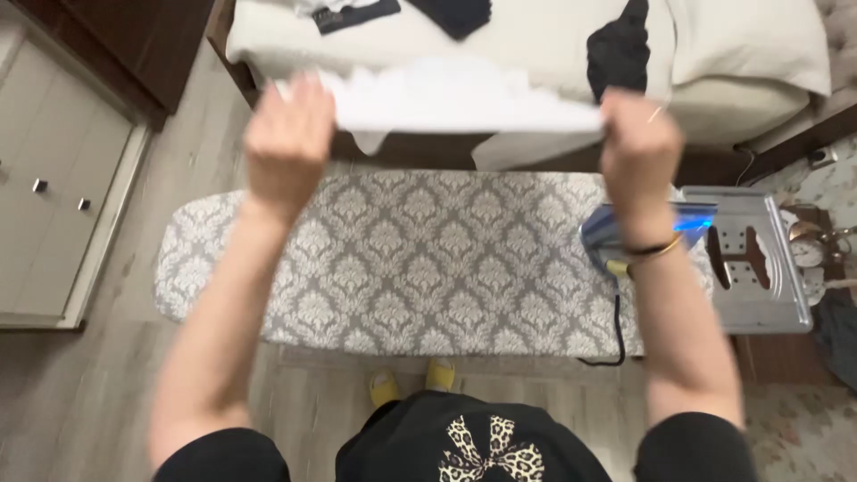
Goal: Ironing a white shirt on an ironing board.
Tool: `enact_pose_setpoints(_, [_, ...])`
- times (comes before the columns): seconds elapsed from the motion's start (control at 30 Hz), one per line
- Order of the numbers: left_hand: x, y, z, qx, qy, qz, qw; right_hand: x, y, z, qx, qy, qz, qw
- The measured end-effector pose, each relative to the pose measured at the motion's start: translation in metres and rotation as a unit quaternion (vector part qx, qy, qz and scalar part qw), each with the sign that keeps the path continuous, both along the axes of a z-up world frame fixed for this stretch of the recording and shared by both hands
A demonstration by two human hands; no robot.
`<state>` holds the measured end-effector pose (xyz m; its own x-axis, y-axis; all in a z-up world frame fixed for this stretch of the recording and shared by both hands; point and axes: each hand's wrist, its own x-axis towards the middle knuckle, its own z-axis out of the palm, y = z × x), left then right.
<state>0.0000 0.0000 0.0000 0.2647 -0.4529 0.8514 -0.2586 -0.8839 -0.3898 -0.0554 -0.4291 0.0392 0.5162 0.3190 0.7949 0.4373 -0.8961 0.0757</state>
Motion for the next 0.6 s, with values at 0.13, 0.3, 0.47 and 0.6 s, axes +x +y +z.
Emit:
enact_pose_setpoints(0.13, [-0.071, -0.001, -0.140, -0.027, 0.170, -0.055, 0.984, -0.061, 0.018, -0.121, 0.034, 0.097, -0.006, 0.995])
enact_pose_setpoints(0.3, [-0.154, 0.012, -0.303, -0.034, 0.389, -0.077, 0.917, -0.144, 0.011, -0.269, 0.049, 0.230, -0.026, 0.972])
enact_pose_setpoints(0.47, [-0.187, 0.014, -0.353, -0.075, 0.446, -0.073, 0.889, -0.178, 0.018, -0.333, 0.043, 0.274, -0.073, 0.958])
enact_pose_setpoints(0.6, [-0.196, 0.000, -0.352, -0.078, 0.478, -0.027, 0.874, -0.186, 0.031, -0.343, 0.020, 0.289, -0.127, 0.949])
